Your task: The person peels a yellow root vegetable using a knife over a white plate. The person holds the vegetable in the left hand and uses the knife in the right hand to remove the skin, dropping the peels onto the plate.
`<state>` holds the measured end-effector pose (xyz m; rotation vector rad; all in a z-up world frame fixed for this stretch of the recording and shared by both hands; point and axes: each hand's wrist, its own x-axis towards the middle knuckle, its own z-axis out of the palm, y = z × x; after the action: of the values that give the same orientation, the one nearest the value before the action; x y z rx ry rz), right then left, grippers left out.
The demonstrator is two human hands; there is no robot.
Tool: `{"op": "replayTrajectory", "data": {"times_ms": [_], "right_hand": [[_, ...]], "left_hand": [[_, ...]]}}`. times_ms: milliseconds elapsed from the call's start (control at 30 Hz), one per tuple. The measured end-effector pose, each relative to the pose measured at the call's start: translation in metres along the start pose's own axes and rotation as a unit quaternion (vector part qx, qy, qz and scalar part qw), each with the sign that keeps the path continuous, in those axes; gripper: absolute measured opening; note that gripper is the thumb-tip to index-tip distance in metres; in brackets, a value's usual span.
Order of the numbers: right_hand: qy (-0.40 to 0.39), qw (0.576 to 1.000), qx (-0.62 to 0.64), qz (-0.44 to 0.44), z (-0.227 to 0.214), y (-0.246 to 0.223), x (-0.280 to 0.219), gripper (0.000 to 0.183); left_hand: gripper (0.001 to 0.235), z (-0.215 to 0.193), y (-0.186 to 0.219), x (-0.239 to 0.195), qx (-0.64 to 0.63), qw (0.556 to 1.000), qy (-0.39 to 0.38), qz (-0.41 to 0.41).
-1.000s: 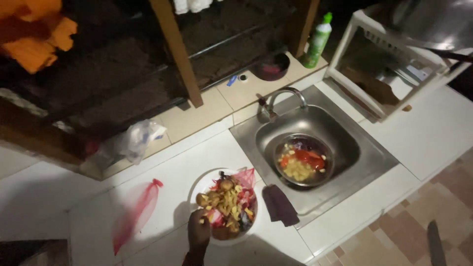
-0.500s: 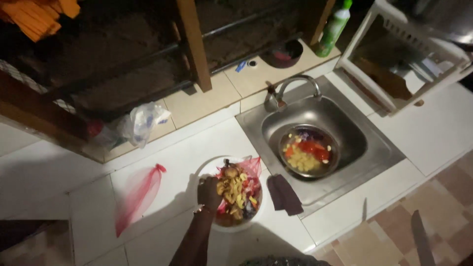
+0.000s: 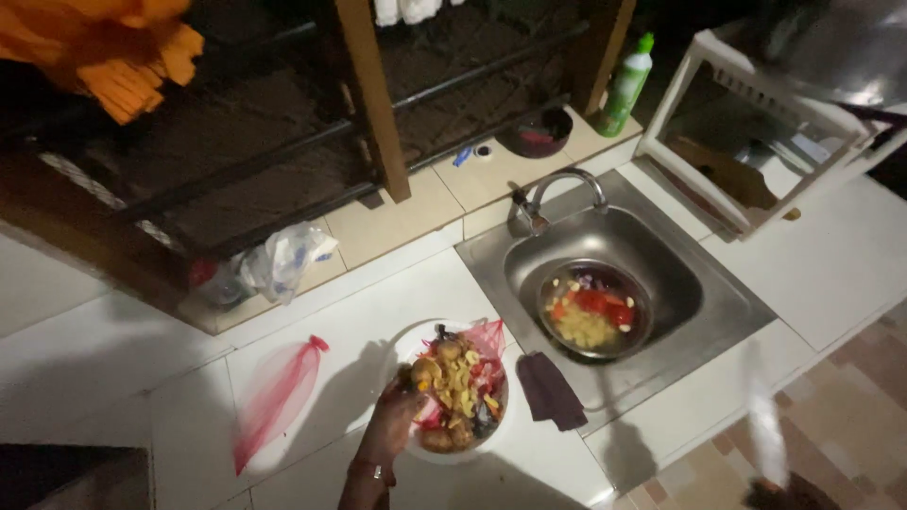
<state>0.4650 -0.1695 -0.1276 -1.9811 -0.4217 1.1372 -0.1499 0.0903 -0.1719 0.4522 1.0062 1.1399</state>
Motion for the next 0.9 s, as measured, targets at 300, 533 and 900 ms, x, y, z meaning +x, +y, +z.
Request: {"op": "replayTrajectory", "data": {"times_ms": [300, 533, 900], "right_hand": [[-0.212, 0.965, 0.032, -0.155, 0.16, -0.141, -0.061, 0.025], [-0.315, 0.941, -0.082, -0.097, 0.236, -0.247, -0.163, 0.021], [-0.219, 0.811, -0.47, -0.272, 0.327, -0.27, -0.206, 0.059]], "left_hand": [[0.088, 0.073, 0.044, -0.056, 0.07, 0.963, 0.081, -0.245], [0.085, 0.068, 0.036, -0.04, 0.042, 0.959, 0.018, -0.278], [0.058, 0.123, 0.055, -0.069, 0.086, 0.976, 0.018, -0.199]]}}
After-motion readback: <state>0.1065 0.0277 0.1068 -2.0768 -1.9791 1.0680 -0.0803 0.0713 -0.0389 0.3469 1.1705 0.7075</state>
